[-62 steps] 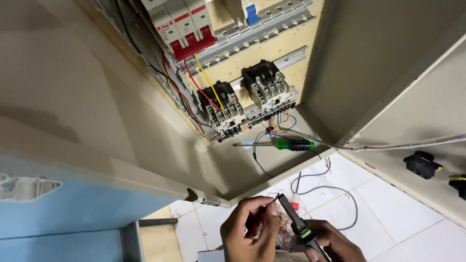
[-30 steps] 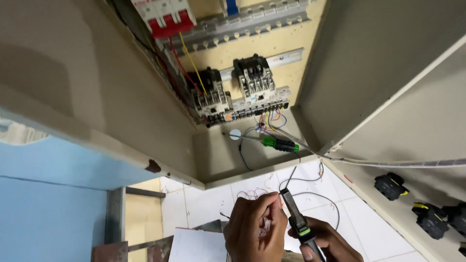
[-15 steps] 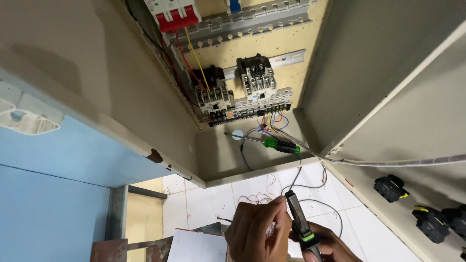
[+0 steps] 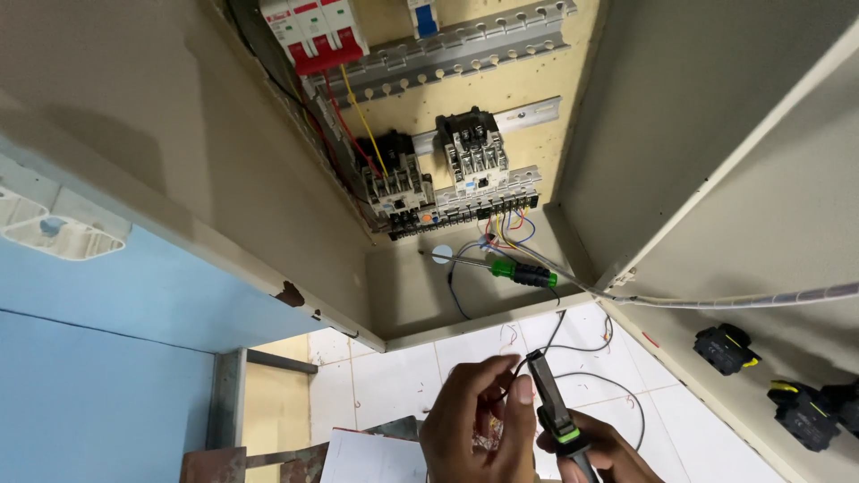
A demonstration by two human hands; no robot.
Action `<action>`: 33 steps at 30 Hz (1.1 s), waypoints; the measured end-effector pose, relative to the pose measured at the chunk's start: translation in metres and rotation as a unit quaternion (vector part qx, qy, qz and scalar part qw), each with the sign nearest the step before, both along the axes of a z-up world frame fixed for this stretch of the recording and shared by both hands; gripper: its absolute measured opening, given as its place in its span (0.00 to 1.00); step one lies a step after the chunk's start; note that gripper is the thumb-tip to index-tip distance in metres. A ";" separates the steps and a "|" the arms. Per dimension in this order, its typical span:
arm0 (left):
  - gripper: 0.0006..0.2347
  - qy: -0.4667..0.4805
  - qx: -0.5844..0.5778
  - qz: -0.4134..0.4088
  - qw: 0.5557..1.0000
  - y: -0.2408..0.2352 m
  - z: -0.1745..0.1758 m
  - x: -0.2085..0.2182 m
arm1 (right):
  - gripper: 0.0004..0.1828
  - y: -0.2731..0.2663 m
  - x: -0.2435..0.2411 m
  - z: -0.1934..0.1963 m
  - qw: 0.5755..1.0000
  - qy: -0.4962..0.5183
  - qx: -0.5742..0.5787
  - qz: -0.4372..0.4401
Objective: The person uses pliers and a screwdriver to strip and connect wires inside an electrical panel. They manipulate several colored wires, securing them to terminals on circuit breakers and other components within the open panel.
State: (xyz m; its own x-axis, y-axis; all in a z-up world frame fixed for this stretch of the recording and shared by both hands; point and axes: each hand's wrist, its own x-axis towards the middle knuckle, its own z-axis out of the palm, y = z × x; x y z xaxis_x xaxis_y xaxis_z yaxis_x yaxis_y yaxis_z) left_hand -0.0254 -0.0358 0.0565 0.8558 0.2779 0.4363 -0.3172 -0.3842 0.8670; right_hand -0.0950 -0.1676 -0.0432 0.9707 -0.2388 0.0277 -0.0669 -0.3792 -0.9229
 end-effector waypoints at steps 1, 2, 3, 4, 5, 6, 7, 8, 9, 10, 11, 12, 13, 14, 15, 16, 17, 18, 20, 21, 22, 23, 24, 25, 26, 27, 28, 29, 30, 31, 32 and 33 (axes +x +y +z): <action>0.08 -0.001 0.000 0.000 1.000 0.002 0.001 0.000 | 0.17 0.002 0.001 0.006 1.000 -0.001 0.000 0.000; 0.07 0.036 -0.028 -0.029 0.999 0.005 0.003 0.000 | 0.15 0.004 0.001 0.012 1.000 -0.027 -0.012 0.002; 0.06 0.074 -0.056 -0.058 0.994 0.007 0.004 0.000 | 0.14 0.006 0.001 0.018 0.998 -0.053 -0.024 0.004; 0.06 0.073 -0.056 -0.057 0.994 0.007 0.001 0.000 | 0.14 0.000 0.003 0.008 0.998 -0.053 -0.024 0.004; 0.05 0.103 -0.105 -0.064 0.987 0.007 -0.002 0.000 | 0.16 -0.006 0.004 -0.002 0.996 -0.075 -0.031 0.039; 0.04 0.133 -0.153 -0.071 0.977 0.007 -0.005 0.000 | 0.18 -0.012 0.006 -0.012 0.992 -0.097 -0.039 0.074; 0.04 0.132 -0.153 -0.071 0.977 0.007 -0.005 0.000 | 0.18 -0.008 0.005 -0.008 0.992 -0.097 -0.039 0.074; 0.03 0.148 -0.190 -0.088 0.967 0.008 -0.006 0.001 | 0.16 -0.004 0.004 -0.003 0.992 -0.103 -0.038 0.058; 0.03 0.163 -0.227 -0.104 0.955 0.009 -0.006 0.001 | 0.15 -0.001 0.002 0.001 0.992 -0.108 -0.038 0.043; 0.03 0.163 -0.226 -0.104 0.955 0.009 -0.009 0.000 | 0.15 -0.002 0.004 0.001 0.992 -0.108 -0.037 0.043; 0.04 0.149 -0.234 -0.114 0.954 0.009 -0.012 0.000 | 0.12 -0.003 0.005 0.001 0.988 -0.140 -0.021 0.066; 0.06 0.136 -0.242 -0.124 0.953 0.010 -0.015 -0.001 | 0.10 -0.004 0.006 0.001 0.981 -0.172 -0.006 0.090; 0.06 0.136 -0.242 -0.125 0.953 0.010 -0.016 -0.001 | 0.10 0.000 0.004 0.007 0.981 -0.172 -0.005 0.090; 0.05 0.127 -0.238 -0.129 0.954 0.009 -0.017 -0.002 | 0.11 0.005 0.002 0.012 0.987 -0.151 -0.002 0.053; 0.05 0.119 -0.234 -0.134 0.956 0.009 -0.018 -0.002 | 0.12 0.009 0.000 0.017 0.991 -0.130 0.001 0.017; 0.05 0.120 -0.234 -0.134 0.955 0.009 -0.015 -0.003 | 0.12 0.008 -0.001 0.018 0.992 -0.129 0.001 0.017; 0.05 0.137 -0.246 -0.133 0.950 0.008 -0.013 -0.004 | 0.13 0.007 -0.001 0.019 0.991 -0.131 0.008 0.018; 0.06 0.154 -0.258 -0.132 0.945 0.008 -0.011 -0.004 | 0.13 0.006 -0.001 0.020 0.991 -0.134 0.016 0.020; 0.06 0.145 -0.256 -0.133 0.947 0.007 -0.011 -0.005 | 0.12 0.007 -0.003 0.021 0.992 -0.123 0.019 0.012; 0.07 0.135 -0.254 -0.135 0.948 0.006 -0.011 -0.005 | 0.11 0.008 -0.004 0.022 0.993 -0.113 0.022 0.004; 0.07 0.135 -0.254 -0.135 0.948 0.005 -0.009 -0.006 | 0.11 0.006 -0.004 0.022 0.993 -0.113 0.023 0.004; 0.07 0.136 -0.258 -0.127 0.948 0.004 -0.007 -0.007 | 0.10 0.003 -0.004 0.022 0.993 -0.117 0.013 0.014; 0.08 0.138 -0.262 -0.120 0.947 0.003 -0.006 -0.007 | 0.09 0.001 -0.004 0.022 0.992 -0.122 0.002 0.024; 0.08 0.138 -0.262 -0.120 0.948 0.002 -0.005 -0.007 | 0.09 0.001 -0.003 0.024 0.992 -0.122 0.003 0.024; 0.08 0.114 -0.247 -0.125 0.954 0.002 -0.004 -0.007 | 0.08 0.001 -0.003 0.027 0.990 -0.138 0.009 0.028; 0.08 0.089 -0.232 -0.129 0.960 0.001 -0.003 -0.007 | 0.07 0.002 -0.002 0.029 0.987 -0.154 0.016 0.032; 0.08 0.089 -0.232 -0.129 0.960 0.000 -0.004 -0.008 | 0.07 0.001 -0.002 0.028 0.987 -0.154 0.015 0.032; 0.07 0.090 -0.225 -0.120 0.963 0.000 -0.005 -0.008 | 0.07 0.000 -0.003 0.028 0.988 -0.150 0.011 0.031; 0.07 0.090 -0.217 -0.111 0.966 -0.001 -0.005 -0.008 | 0.08 0.000 -0.003 0.027 0.989 -0.145 0.006 0.031; 0.07 0.090 -0.218 -0.110 0.966 -0.002 -0.004 -0.009 | 0.08 -0.004 -0.003 0.024 0.989 -0.146 0.006 0.032; 0.07 0.099 -0.214 -0.102 0.966 -0.002 -0.003 -0.009 | 0.08 -0.007 -0.003 0.020 0.989 -0.140 0.014 0.046; 0.06 0.108 -0.211 -0.094 0.967 -0.003 -0.002 -0.009 | 0.08 -0.010 -0.004 0.016 0.989 -0.135 0.022 0.061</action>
